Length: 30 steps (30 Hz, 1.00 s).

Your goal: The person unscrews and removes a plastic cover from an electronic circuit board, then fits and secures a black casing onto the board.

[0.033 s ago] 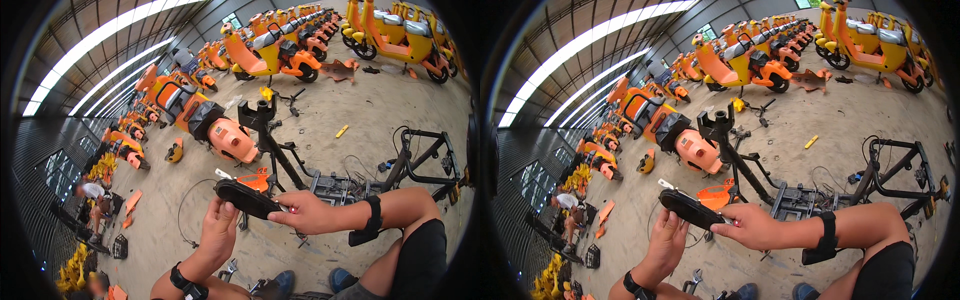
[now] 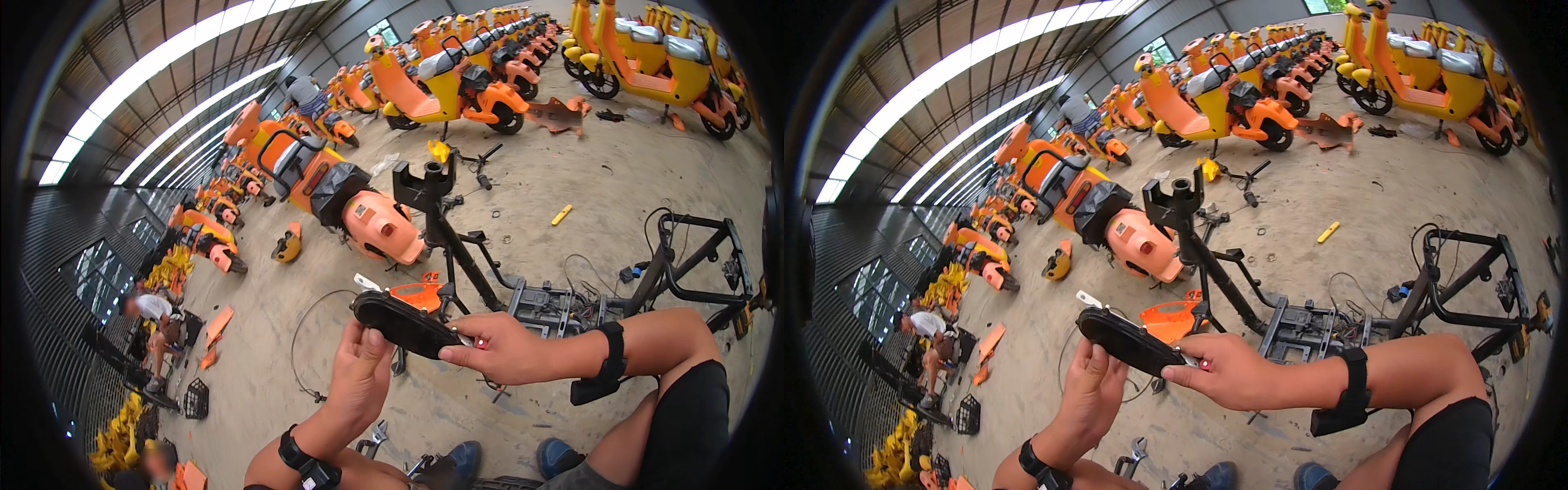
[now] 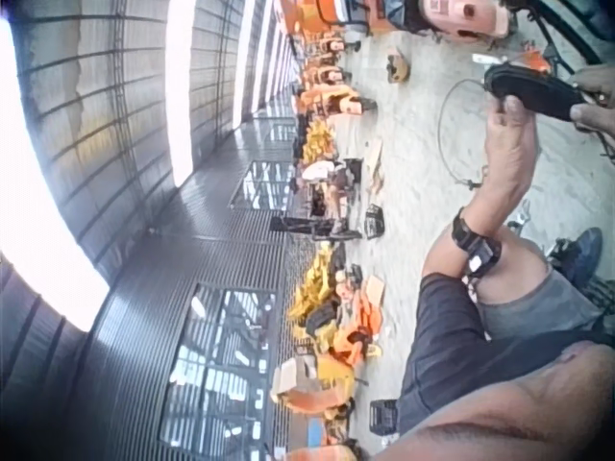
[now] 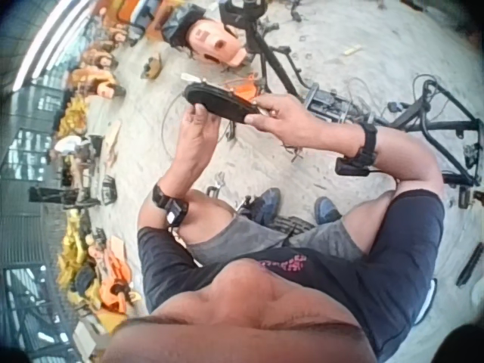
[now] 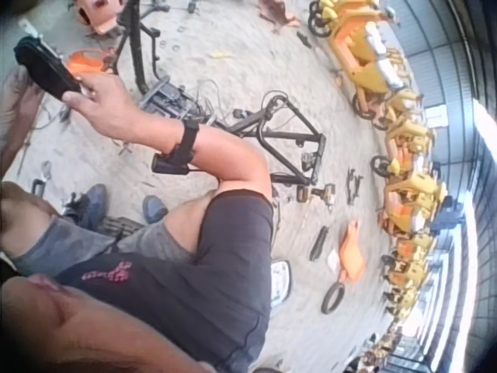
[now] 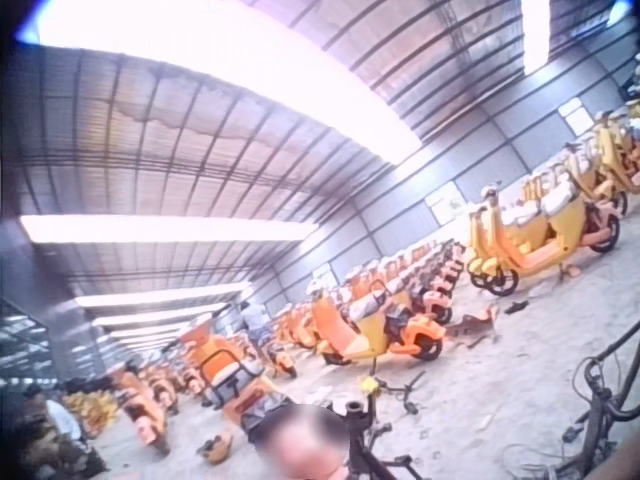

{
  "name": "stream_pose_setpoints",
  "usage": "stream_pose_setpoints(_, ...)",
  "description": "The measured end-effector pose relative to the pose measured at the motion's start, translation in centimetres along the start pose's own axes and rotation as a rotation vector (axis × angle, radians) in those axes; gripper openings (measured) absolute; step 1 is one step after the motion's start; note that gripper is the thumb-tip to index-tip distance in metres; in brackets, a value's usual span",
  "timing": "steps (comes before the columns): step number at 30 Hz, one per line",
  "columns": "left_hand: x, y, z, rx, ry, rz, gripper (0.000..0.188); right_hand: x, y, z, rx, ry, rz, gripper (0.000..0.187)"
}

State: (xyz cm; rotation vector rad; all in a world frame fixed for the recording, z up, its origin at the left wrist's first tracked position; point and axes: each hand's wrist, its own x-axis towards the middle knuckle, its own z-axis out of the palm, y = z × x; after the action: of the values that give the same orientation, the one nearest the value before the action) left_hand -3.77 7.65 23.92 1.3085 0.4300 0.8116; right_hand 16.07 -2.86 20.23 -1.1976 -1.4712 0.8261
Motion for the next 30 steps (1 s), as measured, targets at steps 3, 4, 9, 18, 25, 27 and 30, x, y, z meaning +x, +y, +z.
stream_pose_setpoints(3, -0.4, 0.5, 0.9, -0.155, -0.112, -0.037, 0.062, -0.2, 0.8, 0.2, -0.097, 0.008, -0.199, 0.035)
stream_pose_setpoints(4, -0.6, 0.3, 1.1, -0.173, -0.135, -0.039, 0.063, -0.4, 1.1, 0.5, -0.119, -0.006, -0.224, 0.036)
stream_pose_setpoints(9, -0.9, 0.1, 0.3, -0.169, -0.129, -0.114, 0.064, -0.6, 1.2, 0.9, -0.1, -0.059, -0.171, 0.036)
stream_pose_setpoints(18, -0.9, 0.3, 0.0, 0.018, -0.096, -0.108, 0.05, 1.1, 1.0, -0.7, -0.106, -0.082, -0.091, 0.043)
stream_pose_setpoints(25, -1.0, 0.0, 0.8, 0.179, -0.057, -0.198, 0.051, 1.2, -1.6, -0.9, -0.226, -0.065, -0.186, 0.039)
stream_pose_setpoints(27, -1.2, 0.1, 1.4, 0.175, -0.071, -0.214, 0.05, 0.9, -1.5, -0.7, -0.237, -0.015, -0.26, 0.037)
stream_pose_setpoints(30, -1.4, 0.6, 1.6, 0.211, -0.111, -0.202, 0.05, 0.7, -0.9, -0.7, -0.261, 0.062, -0.425, 0.031)
